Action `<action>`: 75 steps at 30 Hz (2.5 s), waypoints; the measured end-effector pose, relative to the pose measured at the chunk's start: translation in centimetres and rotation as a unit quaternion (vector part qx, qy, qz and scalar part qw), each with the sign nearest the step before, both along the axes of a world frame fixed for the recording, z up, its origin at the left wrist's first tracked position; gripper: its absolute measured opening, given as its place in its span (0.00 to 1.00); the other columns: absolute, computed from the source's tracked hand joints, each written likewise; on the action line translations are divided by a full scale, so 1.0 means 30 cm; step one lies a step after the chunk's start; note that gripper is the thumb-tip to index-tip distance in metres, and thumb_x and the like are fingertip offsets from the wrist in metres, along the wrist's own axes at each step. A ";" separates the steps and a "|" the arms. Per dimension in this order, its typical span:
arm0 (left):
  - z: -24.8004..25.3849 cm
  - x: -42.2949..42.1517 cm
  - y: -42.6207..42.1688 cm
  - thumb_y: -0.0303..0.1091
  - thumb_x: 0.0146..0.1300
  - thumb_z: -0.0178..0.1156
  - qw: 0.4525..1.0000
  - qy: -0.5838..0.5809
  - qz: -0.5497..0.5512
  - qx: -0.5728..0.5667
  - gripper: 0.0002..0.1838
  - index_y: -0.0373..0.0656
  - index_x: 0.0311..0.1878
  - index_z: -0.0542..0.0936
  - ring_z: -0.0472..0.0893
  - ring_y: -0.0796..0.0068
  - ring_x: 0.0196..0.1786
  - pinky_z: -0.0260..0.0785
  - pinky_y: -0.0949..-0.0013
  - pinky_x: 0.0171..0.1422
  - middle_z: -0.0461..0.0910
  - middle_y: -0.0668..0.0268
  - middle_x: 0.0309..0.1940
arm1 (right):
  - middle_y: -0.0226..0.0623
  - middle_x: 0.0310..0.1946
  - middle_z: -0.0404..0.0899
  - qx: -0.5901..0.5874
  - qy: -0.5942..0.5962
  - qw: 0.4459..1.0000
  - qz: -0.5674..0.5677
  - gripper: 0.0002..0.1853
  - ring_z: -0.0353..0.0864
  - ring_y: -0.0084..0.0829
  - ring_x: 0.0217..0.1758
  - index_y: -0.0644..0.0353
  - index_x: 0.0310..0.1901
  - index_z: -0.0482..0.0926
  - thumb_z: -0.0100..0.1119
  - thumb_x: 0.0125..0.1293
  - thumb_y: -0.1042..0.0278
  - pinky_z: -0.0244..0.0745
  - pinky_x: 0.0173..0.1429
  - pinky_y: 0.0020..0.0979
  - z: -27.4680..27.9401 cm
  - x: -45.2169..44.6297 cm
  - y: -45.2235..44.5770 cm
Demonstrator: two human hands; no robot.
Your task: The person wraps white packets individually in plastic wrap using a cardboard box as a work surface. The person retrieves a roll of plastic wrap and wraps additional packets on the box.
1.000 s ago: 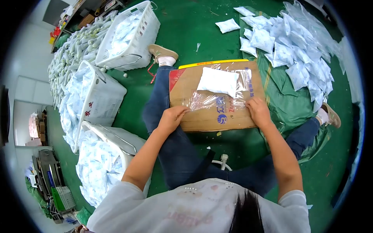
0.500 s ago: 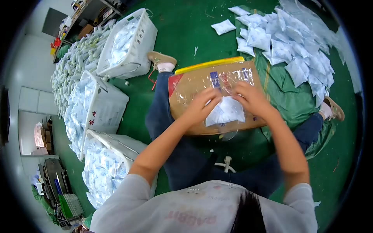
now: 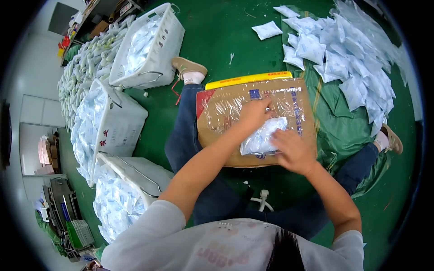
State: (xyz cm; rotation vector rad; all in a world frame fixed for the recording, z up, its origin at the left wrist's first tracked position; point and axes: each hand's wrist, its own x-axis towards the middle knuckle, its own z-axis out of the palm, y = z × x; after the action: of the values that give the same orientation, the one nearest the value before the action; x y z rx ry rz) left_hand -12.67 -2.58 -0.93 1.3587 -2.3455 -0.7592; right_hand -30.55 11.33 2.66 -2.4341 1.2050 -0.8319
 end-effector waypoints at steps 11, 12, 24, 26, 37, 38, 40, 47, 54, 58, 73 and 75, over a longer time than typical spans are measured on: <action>0.053 0.319 0.059 0.35 0.74 0.50 0.855 0.467 0.145 0.174 0.19 0.36 0.63 0.68 0.80 0.70 0.50 0.72 0.67 0.56 0.82 0.58 0.45 | 0.45 0.56 0.79 0.264 0.085 0.946 0.169 0.35 0.80 0.45 0.56 0.52 0.63 0.74 0.73 0.51 0.62 0.76 0.59 0.38 0.150 0.070 -0.298; 0.048 0.324 0.135 0.35 0.74 0.50 0.855 0.476 0.108 0.176 0.21 0.35 0.64 0.67 0.80 0.68 0.53 0.70 0.66 0.59 0.82 0.58 0.47 | 0.45 0.53 0.81 0.349 0.057 0.911 0.215 0.34 0.81 0.43 0.54 0.54 0.62 0.75 0.73 0.52 0.61 0.77 0.57 0.37 0.179 0.058 -0.331; -0.013 0.244 0.089 0.46 0.70 0.58 0.948 0.212 0.185 0.145 0.21 0.36 0.52 0.81 0.83 0.52 0.47 0.73 0.61 0.53 0.84 0.48 0.43 | 0.47 0.59 0.77 -0.003 0.014 1.000 -0.008 0.26 0.79 0.48 0.57 0.56 0.57 0.79 0.66 0.52 0.76 0.74 0.63 0.45 0.081 0.117 -0.298; -0.131 0.237 0.022 0.47 0.71 0.55 0.934 0.240 0.208 0.165 0.22 0.35 0.51 0.82 0.83 0.62 0.43 0.74 0.64 0.50 0.85 0.51 0.42 | 0.50 0.62 0.73 -0.053 0.104 0.993 0.022 0.31 0.74 0.49 0.63 0.56 0.63 0.73 0.62 0.54 0.78 0.68 0.67 0.51 0.081 0.165 -0.173; 0.320 0.240 -0.139 0.52 0.55 0.64 0.964 -0.248 -0.097 0.016 0.31 0.58 0.63 0.78 0.71 0.54 0.69 0.65 0.53 0.69 0.70 0.51 0.68 | 0.43 0.39 0.80 0.046 0.240 0.969 -0.018 0.31 0.83 0.45 0.43 0.51 0.59 0.75 0.66 0.48 0.72 0.79 0.46 0.42 0.157 0.247 -0.251; 0.264 0.227 -0.133 0.52 0.54 0.64 0.969 -0.209 -0.127 -0.034 0.33 0.59 0.66 0.75 0.65 0.53 0.73 0.59 0.49 0.72 0.65 0.52 0.71 | 0.43 0.38 0.80 0.087 0.261 0.961 -0.003 0.30 0.84 0.45 0.43 0.51 0.57 0.76 0.66 0.48 0.72 0.79 0.46 0.42 0.198 0.250 -0.240; 0.071 0.188 -0.104 0.51 0.53 0.65 0.965 -0.128 -0.189 -0.127 0.39 0.62 0.72 0.70 0.53 0.51 0.79 0.48 0.40 0.77 0.53 0.52 0.78 | 0.44 0.43 0.83 0.191 0.286 0.937 0.051 0.25 0.86 0.46 0.42 0.51 0.53 0.78 0.69 0.49 0.66 0.80 0.47 0.45 0.247 0.264 -0.211; -0.012 0.119 0.109 0.51 0.57 0.63 0.957 -0.141 -0.200 -0.157 0.40 0.63 0.75 0.64 0.51 0.52 0.80 0.39 0.37 0.79 0.49 0.54 0.79 | 0.45 0.43 0.85 0.399 0.150 0.886 0.182 0.32 0.84 0.50 0.44 0.48 0.56 0.80 0.71 0.45 0.52 0.79 0.52 0.43 0.135 0.229 -0.008; 0.000 0.119 0.117 0.47 0.61 0.59 0.960 -0.125 -0.179 -0.177 0.35 0.59 0.73 0.66 0.55 0.53 0.79 0.43 0.39 0.78 0.54 0.55 0.77 | 0.40 0.46 0.85 0.484 0.088 0.854 0.168 0.33 0.85 0.47 0.46 0.45 0.62 0.76 0.70 0.52 0.54 0.79 0.52 0.41 0.164 0.084 0.390; -0.006 0.142 0.119 0.48 0.61 0.58 0.955 -0.050 -0.227 -0.187 0.33 0.54 0.71 0.70 0.58 0.54 0.77 0.44 0.40 0.78 0.60 0.53 0.75 | 0.42 0.56 0.82 0.547 -0.059 0.817 0.173 0.34 0.83 0.37 0.55 0.53 0.65 0.74 0.73 0.55 0.61 0.76 0.59 0.33 0.338 -0.145 0.478; 0.383 -0.016 0.749 0.42 0.64 0.64 0.968 0.209 0.039 0.134 0.31 0.35 0.64 0.70 0.81 0.43 0.50 0.72 0.55 0.57 0.80 0.44 0.47 | 0.43 0.38 0.86 0.401 -0.106 0.909 -0.039 0.28 0.85 0.31 0.41 0.65 0.52 0.80 0.75 0.53 0.56 0.77 0.49 0.31 0.407 -0.109 0.312; 0.265 0.030 0.676 0.42 0.69 0.62 0.924 0.291 0.032 0.246 0.25 0.34 0.61 0.73 0.82 0.61 0.42 0.74 0.64 0.50 0.83 0.56 0.44 | 0.47 0.38 0.86 0.329 -0.073 0.938 -0.077 0.27 0.86 0.36 0.39 0.65 0.51 0.80 0.73 0.54 0.56 0.78 0.46 0.32 0.404 -0.098 0.249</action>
State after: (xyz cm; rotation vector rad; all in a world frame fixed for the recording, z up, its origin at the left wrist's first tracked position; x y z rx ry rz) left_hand -11.77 17.70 7.02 1.1510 -1.6922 -1.5591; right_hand -33.49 18.80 14.79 -1.7286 1.3573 -0.5187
